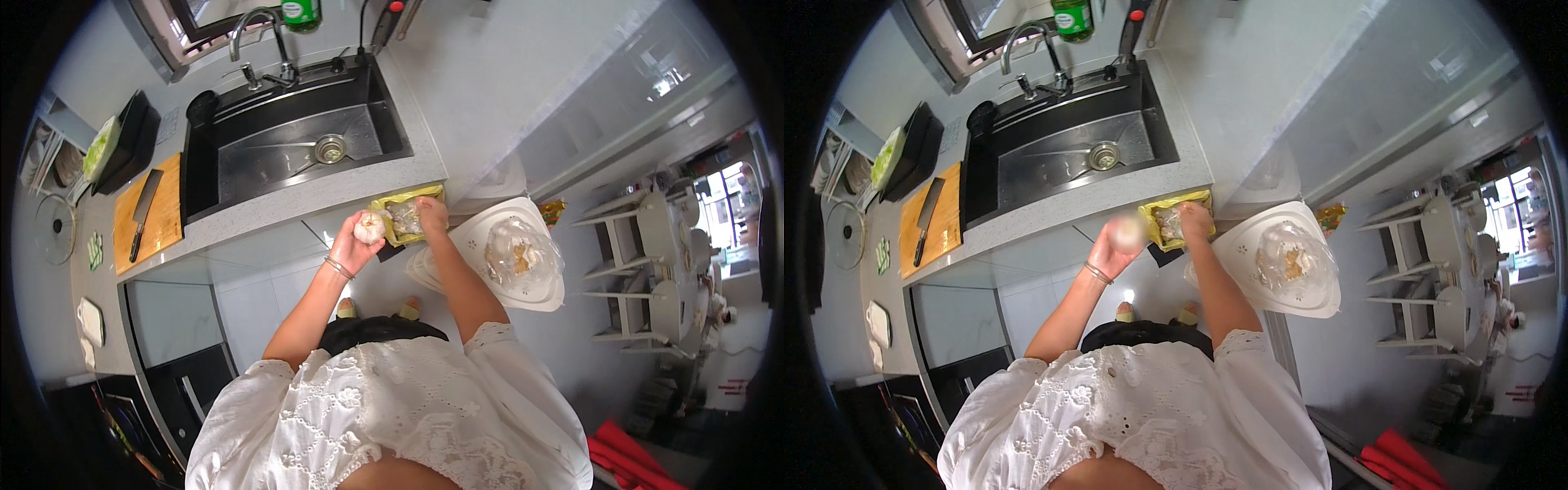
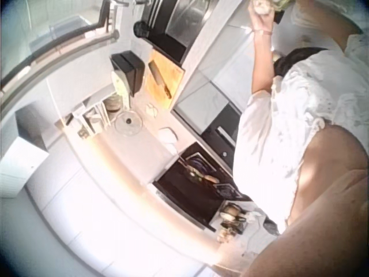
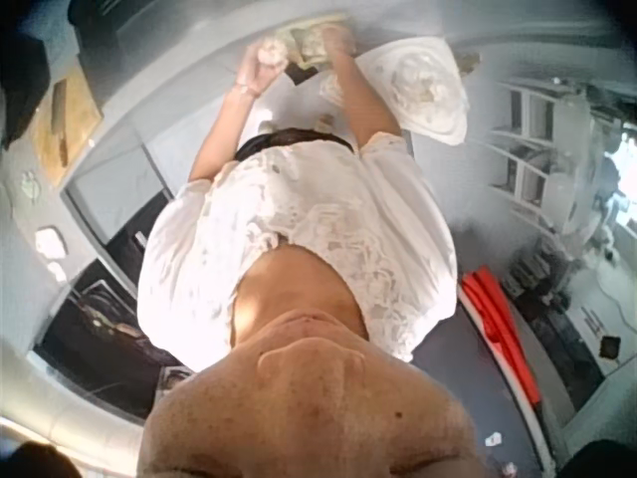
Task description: The person fries a fish in a pan using a spatula, washes a cloth and a plate in the sink, then chops vegetables on a wooden cutting board with a knife and adds them to the pan before peeling and mincing garlic.
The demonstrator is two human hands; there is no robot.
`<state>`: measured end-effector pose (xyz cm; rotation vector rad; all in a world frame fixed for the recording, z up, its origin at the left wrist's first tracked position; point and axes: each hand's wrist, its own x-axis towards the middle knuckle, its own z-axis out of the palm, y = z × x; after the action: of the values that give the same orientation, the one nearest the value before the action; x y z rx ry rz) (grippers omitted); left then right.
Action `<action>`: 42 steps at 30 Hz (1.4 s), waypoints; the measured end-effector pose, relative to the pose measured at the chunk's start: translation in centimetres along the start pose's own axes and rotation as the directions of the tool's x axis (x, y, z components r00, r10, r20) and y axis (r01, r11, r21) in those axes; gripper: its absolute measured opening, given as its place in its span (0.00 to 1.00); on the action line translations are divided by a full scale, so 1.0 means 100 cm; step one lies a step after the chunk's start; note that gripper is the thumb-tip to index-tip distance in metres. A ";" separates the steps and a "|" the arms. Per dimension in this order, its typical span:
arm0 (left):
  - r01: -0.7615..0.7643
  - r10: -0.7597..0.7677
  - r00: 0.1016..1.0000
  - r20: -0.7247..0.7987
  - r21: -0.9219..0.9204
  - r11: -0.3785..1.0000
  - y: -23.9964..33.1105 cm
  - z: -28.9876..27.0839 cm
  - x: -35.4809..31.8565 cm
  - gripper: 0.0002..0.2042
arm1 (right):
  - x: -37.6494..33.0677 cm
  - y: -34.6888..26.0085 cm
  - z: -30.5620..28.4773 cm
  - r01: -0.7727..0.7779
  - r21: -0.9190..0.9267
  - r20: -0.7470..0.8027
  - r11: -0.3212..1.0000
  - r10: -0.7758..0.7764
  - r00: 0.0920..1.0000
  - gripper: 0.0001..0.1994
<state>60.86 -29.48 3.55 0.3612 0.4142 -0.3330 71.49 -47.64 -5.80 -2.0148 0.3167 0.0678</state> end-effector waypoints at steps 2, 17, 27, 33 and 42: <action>0.030 -0.030 0.999 0.039 -0.023 0.999 0.001 -0.002 0.004 0.11 | 0.014 0.025 -0.001 0.130 -0.131 -0.018 0.983 -0.134 0.991 0.12; -0.046 0.038 0.999 0.026 0.462 0.886 -0.009 0.000 0.010 0.14 | -0.078 -0.104 -0.044 -0.103 0.352 0.598 0.930 -0.139 0.789 0.11; -0.184 0.079 0.980 0.183 0.671 0.719 -0.009 0.016 -0.006 0.25 | -0.021 0.008 -0.024 -0.040 0.255 0.154 0.966 0.001 0.988 0.09; -0.268 0.249 0.952 0.178 0.879 0.396 -0.009 0.004 -0.009 0.26 | -0.010 0.001 -0.018 0.207 -0.357 0.165 0.911 -0.157 0.974 0.12; -0.366 0.363 0.895 0.260 0.894 0.260 -0.014 -0.017 0.002 0.27 | 0.000 0.001 -0.027 0.414 -0.312 0.050 0.855 -0.420 0.906 0.08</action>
<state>59.93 -30.05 1.59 1.6136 0.0620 -0.0602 71.17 -50.11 -4.67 -2.3628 -0.1384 -0.1869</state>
